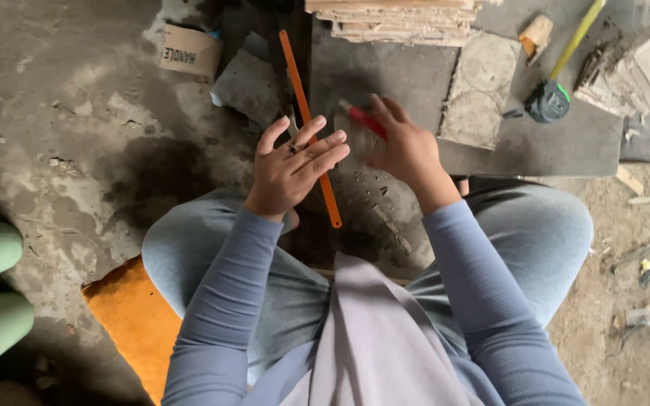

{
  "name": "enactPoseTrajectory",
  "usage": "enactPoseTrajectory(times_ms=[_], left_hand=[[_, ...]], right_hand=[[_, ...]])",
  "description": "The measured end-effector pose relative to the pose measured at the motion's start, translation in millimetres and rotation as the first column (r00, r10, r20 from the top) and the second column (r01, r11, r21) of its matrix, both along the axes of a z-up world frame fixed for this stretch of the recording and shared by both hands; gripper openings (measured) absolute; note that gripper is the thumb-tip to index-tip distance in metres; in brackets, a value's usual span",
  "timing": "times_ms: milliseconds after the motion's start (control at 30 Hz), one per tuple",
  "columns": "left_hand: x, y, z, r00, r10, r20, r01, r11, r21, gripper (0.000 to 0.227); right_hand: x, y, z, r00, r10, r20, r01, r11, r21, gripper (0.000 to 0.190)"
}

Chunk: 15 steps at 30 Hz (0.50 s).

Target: The person uses a ruler and a utility knife to cut pieces of corrugated cardboard on a workbench. They measure, align, and score the cardboard multiple times, then separate the cut sections.

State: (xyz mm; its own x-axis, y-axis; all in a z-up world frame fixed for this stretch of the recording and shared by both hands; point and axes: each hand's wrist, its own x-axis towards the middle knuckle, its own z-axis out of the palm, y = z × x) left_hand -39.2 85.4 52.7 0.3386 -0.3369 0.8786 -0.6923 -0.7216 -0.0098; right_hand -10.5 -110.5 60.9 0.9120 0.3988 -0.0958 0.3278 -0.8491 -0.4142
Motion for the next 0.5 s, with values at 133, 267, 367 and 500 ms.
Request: enactPoseTrajectory(times_ms=[133, 267, 367, 500], left_hand=[[-0.1, -7.1, 3.7, 0.999, -0.05, -0.003, 0.05, 0.998, -0.041, 0.027], [-2.9, -10.8, 8.3, 0.998, -0.03, 0.057, 0.031, 0.999, -0.02, 0.027], [-4.0, -17.2, 19.6, 0.996, -0.079, 0.052, 0.08, 0.996, -0.037, 0.026], [-8.6, -43.1, 21.2, 0.983, -0.14, 0.122, 0.14, 0.99, 0.006, 0.025]], right_hand=[[9.4, -2.6, -19.4, 1.0, 0.004, 0.03, -0.003, 0.999, -0.042, 0.091], [23.0, -25.0, -51.8, 0.995, -0.102, 0.009, 0.101, 0.995, 0.02, 0.064], [16.9, -47.6, -34.6, 0.993, -0.115, -0.028, 0.118, 0.963, 0.243, 0.047], [2.1, -90.3, -0.3, 0.968, -0.173, 0.183, 0.061, 0.866, 0.496, 0.031]])
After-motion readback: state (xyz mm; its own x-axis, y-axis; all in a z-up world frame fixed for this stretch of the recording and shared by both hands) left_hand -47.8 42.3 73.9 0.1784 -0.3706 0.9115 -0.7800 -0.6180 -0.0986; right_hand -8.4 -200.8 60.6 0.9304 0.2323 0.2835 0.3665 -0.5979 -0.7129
